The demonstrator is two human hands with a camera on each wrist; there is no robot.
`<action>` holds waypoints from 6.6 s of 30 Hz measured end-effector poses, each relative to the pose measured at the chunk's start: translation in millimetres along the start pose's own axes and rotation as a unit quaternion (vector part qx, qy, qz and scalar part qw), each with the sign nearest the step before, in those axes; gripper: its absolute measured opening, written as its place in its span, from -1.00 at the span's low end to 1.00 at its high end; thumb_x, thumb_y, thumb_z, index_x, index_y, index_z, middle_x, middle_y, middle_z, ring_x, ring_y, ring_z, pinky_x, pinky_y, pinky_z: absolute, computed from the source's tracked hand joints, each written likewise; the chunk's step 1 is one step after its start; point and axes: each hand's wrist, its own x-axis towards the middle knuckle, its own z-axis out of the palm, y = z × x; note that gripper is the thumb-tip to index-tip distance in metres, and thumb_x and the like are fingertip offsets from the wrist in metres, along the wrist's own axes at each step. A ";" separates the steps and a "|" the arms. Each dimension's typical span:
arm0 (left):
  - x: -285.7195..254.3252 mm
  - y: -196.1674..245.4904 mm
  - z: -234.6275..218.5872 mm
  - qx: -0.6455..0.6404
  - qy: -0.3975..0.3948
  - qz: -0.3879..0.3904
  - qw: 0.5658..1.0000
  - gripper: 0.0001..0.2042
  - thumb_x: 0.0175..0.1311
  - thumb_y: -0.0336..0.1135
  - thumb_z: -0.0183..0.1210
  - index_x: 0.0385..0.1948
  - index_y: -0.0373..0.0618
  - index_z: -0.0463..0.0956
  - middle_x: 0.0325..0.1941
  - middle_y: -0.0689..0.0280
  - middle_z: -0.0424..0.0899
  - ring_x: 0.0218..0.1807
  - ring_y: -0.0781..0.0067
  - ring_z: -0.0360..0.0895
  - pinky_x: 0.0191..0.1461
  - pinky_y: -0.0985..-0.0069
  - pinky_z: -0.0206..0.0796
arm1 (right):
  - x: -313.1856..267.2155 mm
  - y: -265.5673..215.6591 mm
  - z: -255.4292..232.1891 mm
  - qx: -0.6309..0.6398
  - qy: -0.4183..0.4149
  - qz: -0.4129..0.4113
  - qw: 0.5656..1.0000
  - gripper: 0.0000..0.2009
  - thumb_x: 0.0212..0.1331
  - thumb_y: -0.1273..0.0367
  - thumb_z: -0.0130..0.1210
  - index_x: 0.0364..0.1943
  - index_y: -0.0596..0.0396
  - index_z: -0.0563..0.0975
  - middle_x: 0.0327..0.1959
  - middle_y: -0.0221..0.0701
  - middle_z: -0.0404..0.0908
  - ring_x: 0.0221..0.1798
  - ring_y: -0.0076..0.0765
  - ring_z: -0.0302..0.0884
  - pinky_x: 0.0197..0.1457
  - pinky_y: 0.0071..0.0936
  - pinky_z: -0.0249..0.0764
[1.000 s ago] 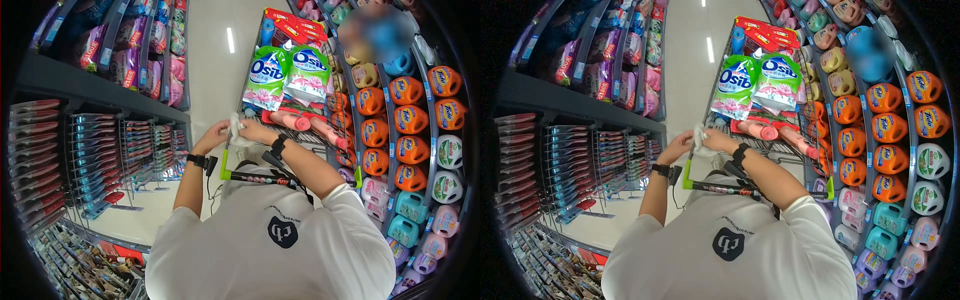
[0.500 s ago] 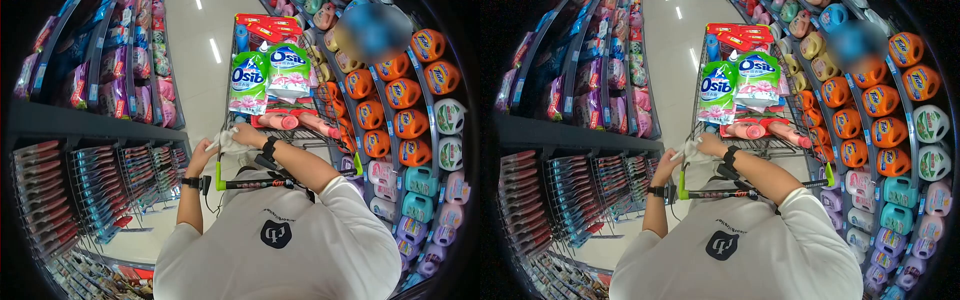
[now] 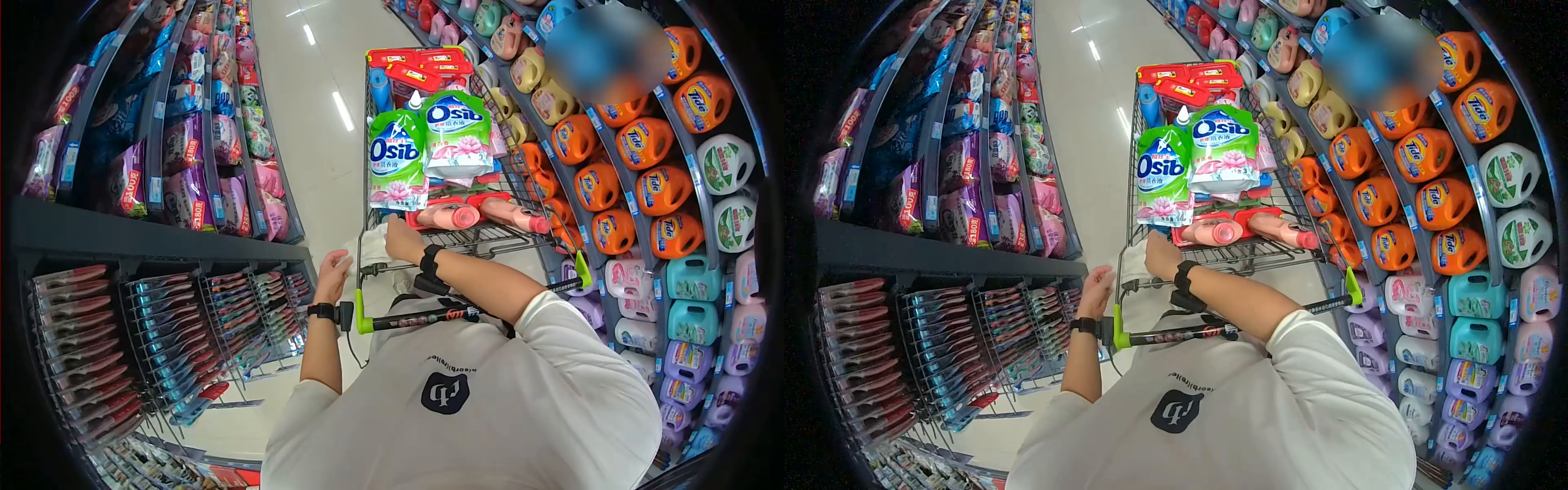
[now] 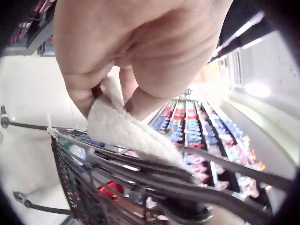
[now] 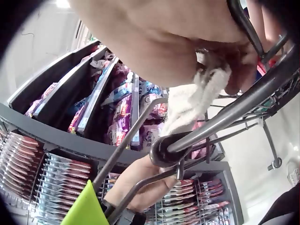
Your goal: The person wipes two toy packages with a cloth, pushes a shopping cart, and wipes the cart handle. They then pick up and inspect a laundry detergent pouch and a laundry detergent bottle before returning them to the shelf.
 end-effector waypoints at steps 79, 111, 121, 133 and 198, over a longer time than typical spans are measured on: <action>-157.9 30.8 133.7 0.525 0.393 0.261 0.708 -0.78 0.14 -0.50 -0.02 -0.17 -0.24 0.46 -0.15 0.03 0.51 -0.06 -0.09 0.45 0.05 0.18 0.26 | -255.1 236.1 -248.8 -0.098 0.311 -0.199 0.924 -0.94 -0.03 0.42 0.16 -0.57 0.00 0.53 -0.50 -0.44 0.44 -0.33 -0.25 0.41 -0.13 -0.24 0.22; -26.2 101.9 209.0 -0.134 0.122 0.106 0.978 -0.30 0.33 -0.53 0.06 0.35 0.04 -0.24 -0.26 0.11 0.49 -0.39 0.24 0.58 -0.27 0.28 0.54 | -50.6 59.5 -179.6 0.031 -0.146 -0.439 0.886 -0.45 0.10 0.45 0.05 0.27 0.14 0.31 0.13 -0.11 0.46 0.18 0.09 0.36 0.31 -0.17 0.26; 7.3 98.2 199.1 -0.067 0.214 0.170 0.960 -0.85 0.39 -0.37 0.07 -0.16 -0.10 0.27 -0.53 0.37 0.41 -0.54 0.51 0.39 -0.29 0.45 0.36 | 40.8 183.6 -240.5 0.026 -0.068 -0.357 0.931 -0.77 0.15 0.42 0.01 -0.12 0.10 0.57 -0.22 -0.14 0.63 -0.09 0.05 0.55 0.04 -0.07 0.45; 85.6 159.5 138.4 0.074 0.360 0.183 0.912 -0.89 0.34 -0.30 0.13 -0.33 -0.10 0.45 -0.59 0.50 0.34 -0.61 0.68 0.26 -0.57 0.62 0.13 | 116.6 364.4 -361.4 -0.137 -0.182 -0.072 0.971 -0.72 0.09 0.33 -0.01 -0.17 0.16 0.56 -0.22 -0.05 0.64 -0.14 0.15 0.59 -0.07 -0.04 0.49; 141.9 276.4 173.8 0.493 0.574 0.300 0.581 -0.77 0.22 -0.39 0.16 -0.10 -0.20 0.51 -0.25 0.15 0.49 -0.13 0.18 0.44 -0.01 0.32 0.28 | 243.0 410.4 -302.4 0.152 -0.129 0.200 0.959 -0.76 0.14 0.42 -0.02 -0.22 0.31 0.58 -0.52 -0.21 0.65 -0.50 -0.31 0.65 -0.41 -0.43 0.54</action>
